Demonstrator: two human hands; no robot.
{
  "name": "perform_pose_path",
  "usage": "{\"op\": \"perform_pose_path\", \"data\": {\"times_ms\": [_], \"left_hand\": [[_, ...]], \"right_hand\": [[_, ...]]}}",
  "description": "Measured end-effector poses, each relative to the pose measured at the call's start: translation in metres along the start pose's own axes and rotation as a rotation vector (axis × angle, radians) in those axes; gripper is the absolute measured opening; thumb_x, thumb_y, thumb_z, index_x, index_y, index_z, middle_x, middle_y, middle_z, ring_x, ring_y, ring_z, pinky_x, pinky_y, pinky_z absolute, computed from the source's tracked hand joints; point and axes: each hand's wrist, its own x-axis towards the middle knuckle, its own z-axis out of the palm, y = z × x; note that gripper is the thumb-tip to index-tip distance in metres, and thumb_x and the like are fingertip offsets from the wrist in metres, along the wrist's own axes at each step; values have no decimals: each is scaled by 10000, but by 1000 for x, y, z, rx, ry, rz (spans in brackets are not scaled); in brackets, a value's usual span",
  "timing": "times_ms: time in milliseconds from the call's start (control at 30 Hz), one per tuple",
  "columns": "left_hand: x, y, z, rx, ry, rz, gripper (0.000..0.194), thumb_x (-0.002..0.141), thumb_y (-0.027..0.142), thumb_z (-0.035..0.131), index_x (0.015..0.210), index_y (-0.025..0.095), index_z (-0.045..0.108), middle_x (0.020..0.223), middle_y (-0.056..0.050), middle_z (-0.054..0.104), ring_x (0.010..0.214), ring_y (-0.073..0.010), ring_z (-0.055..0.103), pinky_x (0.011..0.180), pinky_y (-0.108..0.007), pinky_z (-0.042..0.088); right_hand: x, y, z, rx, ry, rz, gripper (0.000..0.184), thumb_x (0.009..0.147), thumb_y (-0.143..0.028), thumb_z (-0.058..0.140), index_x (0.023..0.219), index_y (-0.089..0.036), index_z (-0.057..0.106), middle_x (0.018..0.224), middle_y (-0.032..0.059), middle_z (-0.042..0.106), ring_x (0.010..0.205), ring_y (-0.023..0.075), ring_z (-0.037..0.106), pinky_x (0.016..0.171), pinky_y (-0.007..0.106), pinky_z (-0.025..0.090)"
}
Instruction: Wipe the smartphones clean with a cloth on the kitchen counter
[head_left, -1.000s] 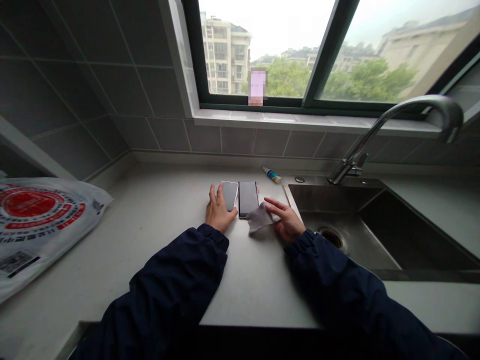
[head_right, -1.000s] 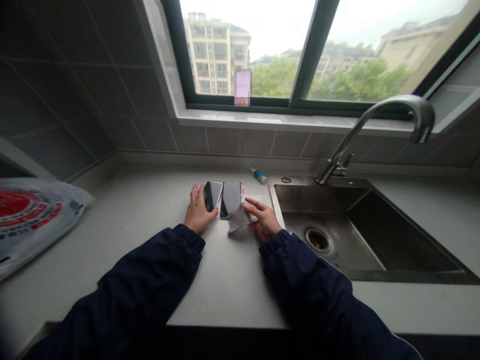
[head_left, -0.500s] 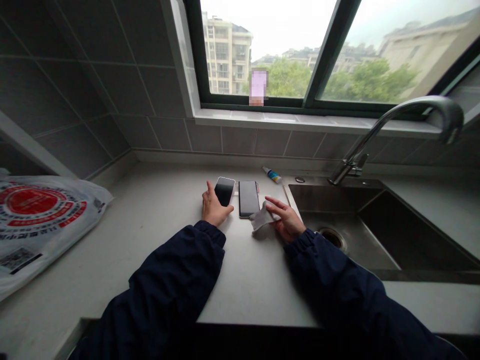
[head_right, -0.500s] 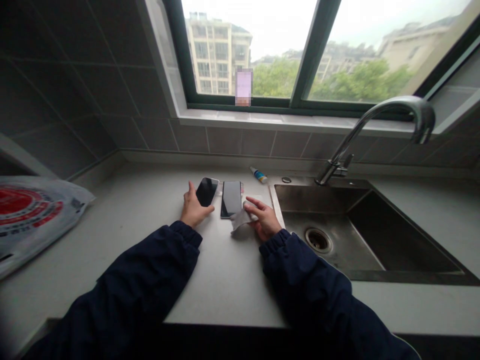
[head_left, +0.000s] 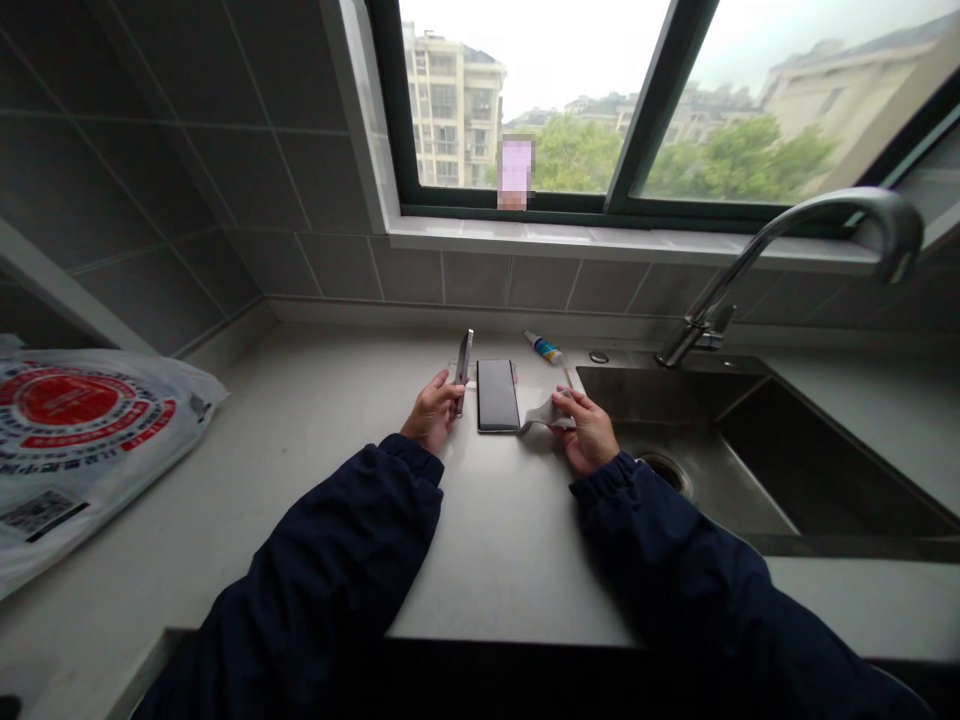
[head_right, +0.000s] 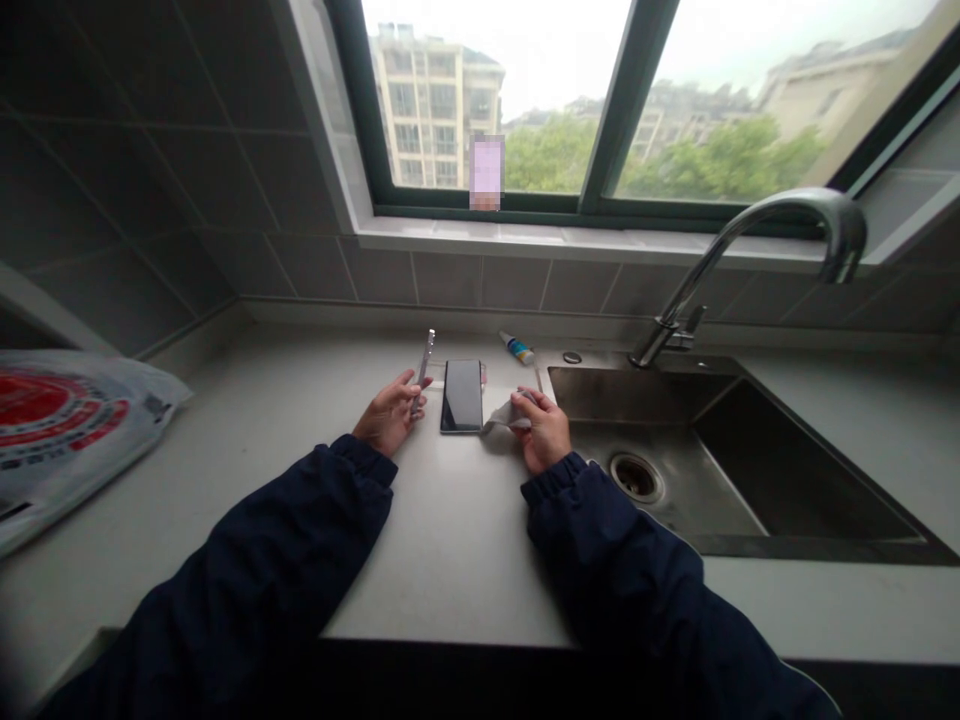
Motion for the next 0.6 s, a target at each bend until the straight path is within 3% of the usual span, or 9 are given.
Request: {"op": "perform_pose_path", "data": {"times_ms": [100,167,333,400,500,600], "left_hand": [[-7,-3,5,-30,-33,-17,566,626,250,817,1133,172,578,984,-19,595,600,-46,495,463,-173,366],[-9,-6,8,-41,-45,-22,498,637,324,853,1028,158,594,936,-7,560,568,-35,464,438,-172,346],[-14,-16,10,-67,-106,7,740,564,527,924,1114,182,570,873,27,509,510,-19,416,386,-155,301],[-17,-20,10,-90,-154,-44,832,537,627,903,1154,200,543,859,33,514,488,-18,404,371,-152,292],[-23,-26,9,-115,-216,-129,892,503,697,879,1163,224,508,845,41,539,464,-26,415,367,-155,309],[-25,-30,6,-113,-256,-141,880,511,692,877,1168,249,496,826,54,564,427,-37,420,345,-167,310]], "right_hand": [[-1,-1,1,5,20,-4,440,506,-193,925,891,-194,712,742,-29,699,574,126,652,440,219,532],[-2,-2,1,5,23,-6,446,511,-188,919,905,-197,710,740,-28,701,572,128,651,449,225,535],[-1,-9,1,-12,15,-33,422,551,-191,888,937,-183,717,739,-18,700,581,142,655,484,257,548],[1,-13,0,-18,33,-76,397,576,-197,866,943,-177,716,755,-9,698,613,152,664,518,277,566],[3,-21,-1,-16,84,-192,411,614,-205,841,1003,-200,707,847,-10,705,696,145,676,596,277,584],[3,-26,0,-76,121,-416,425,659,-244,830,1064,-213,704,924,-4,703,782,142,678,685,283,591]]}}
